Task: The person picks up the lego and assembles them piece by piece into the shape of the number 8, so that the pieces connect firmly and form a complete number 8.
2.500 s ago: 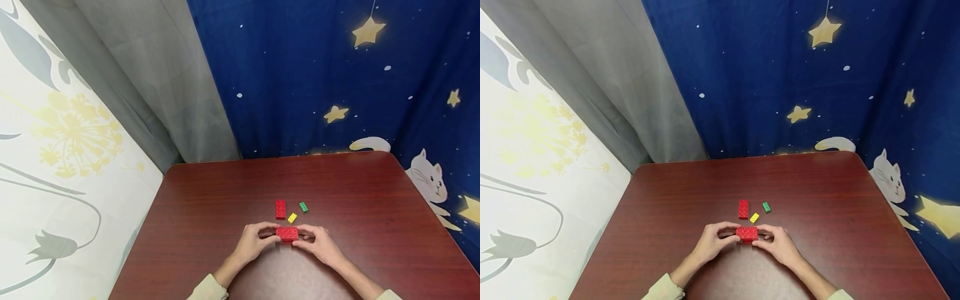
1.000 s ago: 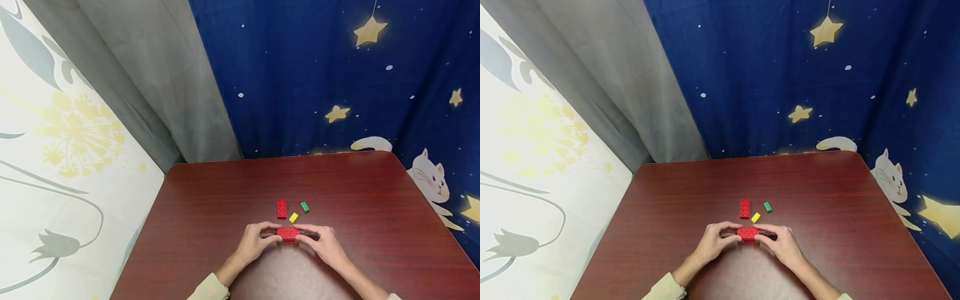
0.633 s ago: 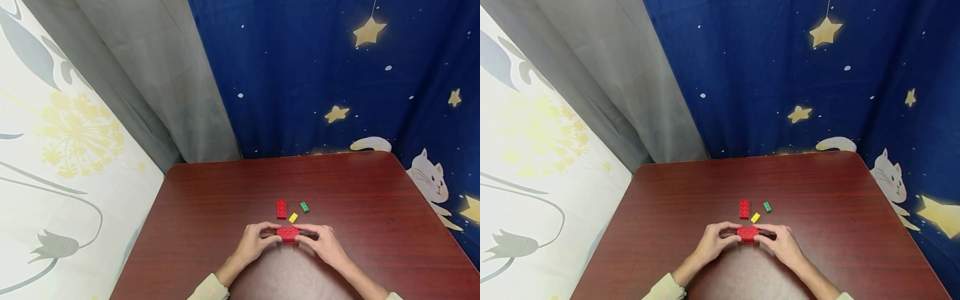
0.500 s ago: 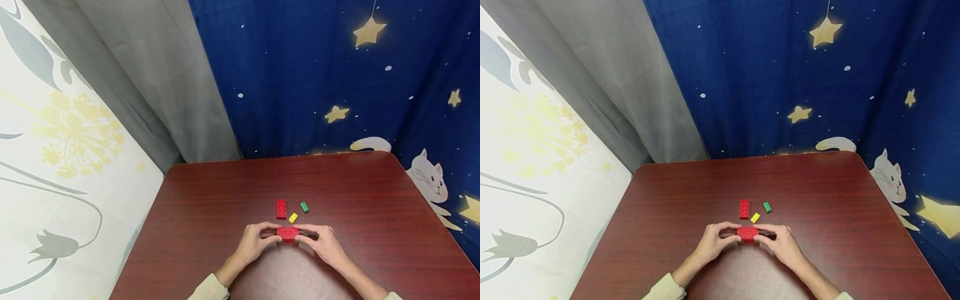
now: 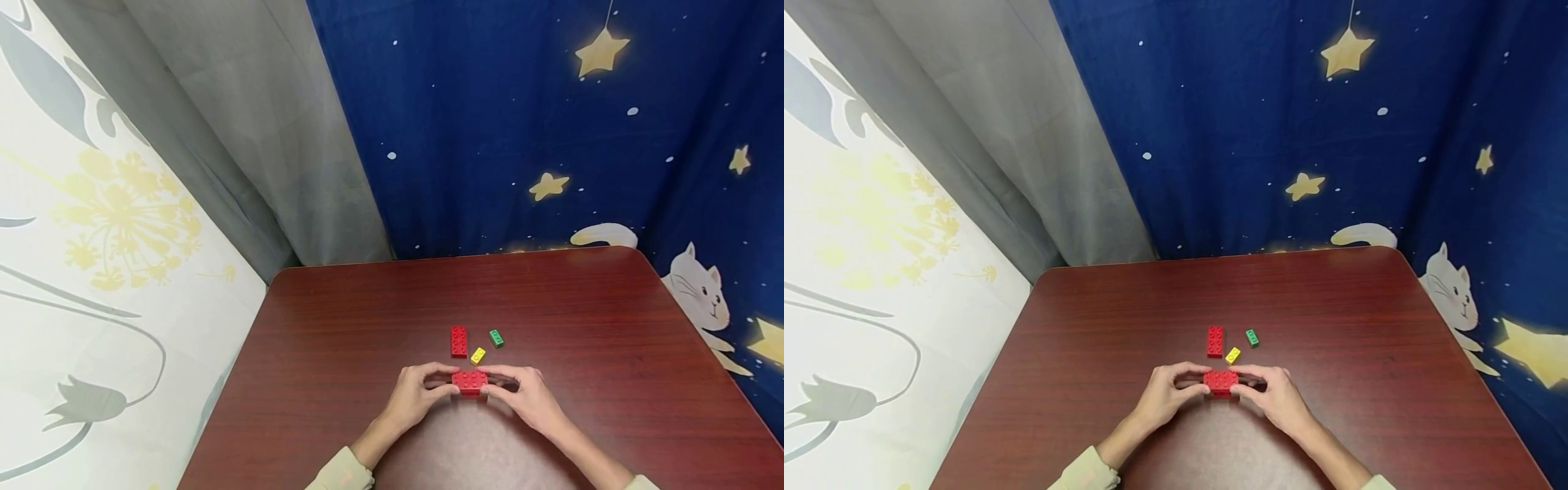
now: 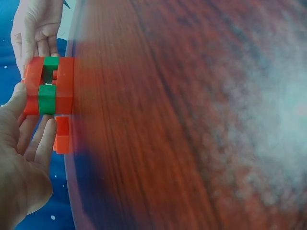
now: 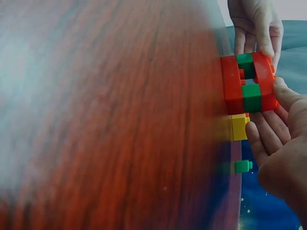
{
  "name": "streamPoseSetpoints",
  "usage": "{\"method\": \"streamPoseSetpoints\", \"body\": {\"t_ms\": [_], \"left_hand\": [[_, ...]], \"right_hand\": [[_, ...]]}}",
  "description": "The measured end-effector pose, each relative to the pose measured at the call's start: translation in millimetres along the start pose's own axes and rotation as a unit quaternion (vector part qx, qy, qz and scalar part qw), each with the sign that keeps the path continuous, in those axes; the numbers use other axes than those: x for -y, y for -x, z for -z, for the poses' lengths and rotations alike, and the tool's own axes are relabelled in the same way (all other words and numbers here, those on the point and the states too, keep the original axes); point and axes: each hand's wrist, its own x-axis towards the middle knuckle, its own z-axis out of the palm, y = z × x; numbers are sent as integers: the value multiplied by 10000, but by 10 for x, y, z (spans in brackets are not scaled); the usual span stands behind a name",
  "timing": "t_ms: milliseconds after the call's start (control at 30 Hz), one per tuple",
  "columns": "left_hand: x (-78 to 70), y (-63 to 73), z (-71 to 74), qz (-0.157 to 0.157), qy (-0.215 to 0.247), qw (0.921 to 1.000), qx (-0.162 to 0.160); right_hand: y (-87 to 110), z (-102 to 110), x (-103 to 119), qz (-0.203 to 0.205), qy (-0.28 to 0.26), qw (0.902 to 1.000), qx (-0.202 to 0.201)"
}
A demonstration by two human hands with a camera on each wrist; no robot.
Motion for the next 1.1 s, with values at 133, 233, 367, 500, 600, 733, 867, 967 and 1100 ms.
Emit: {"method": "streamPoseSetpoints", "body": {"t_ms": [133,233,367,500,600,733,867,967,1100], "left_hand": [[-8,1,6,59,23,10000,2],[-15,-1,10,129,63,9999,4],[-16,-2,11,116,59,9999,-1],[-10,0,7,102,33,9999,-15],[-11,2,2,115,27,9999,-21],[-16,13,3,149,-38,9999,-18],[-12,21,0,116,-96,9999,-29],[-6,16,-4,45,-105,9999,-36],[-4,10,-5,-47,-133,9999,-47]], "right_hand": [[-1,-12,-8,138,71,9999,-59],[3,-20,-18,184,102,9997,-105],[10,-28,-34,196,98,9997,-135],[17,-32,-56,237,80,9996,-135],[20,-33,-65,283,78,9995,-135],[25,-39,-75,287,71,9995,-117],[33,-45,-81,310,56,9994,-118],[31,-45,-68,378,2,9992,-126],[26,-40,-42,338,-132,9993,-40]]}}
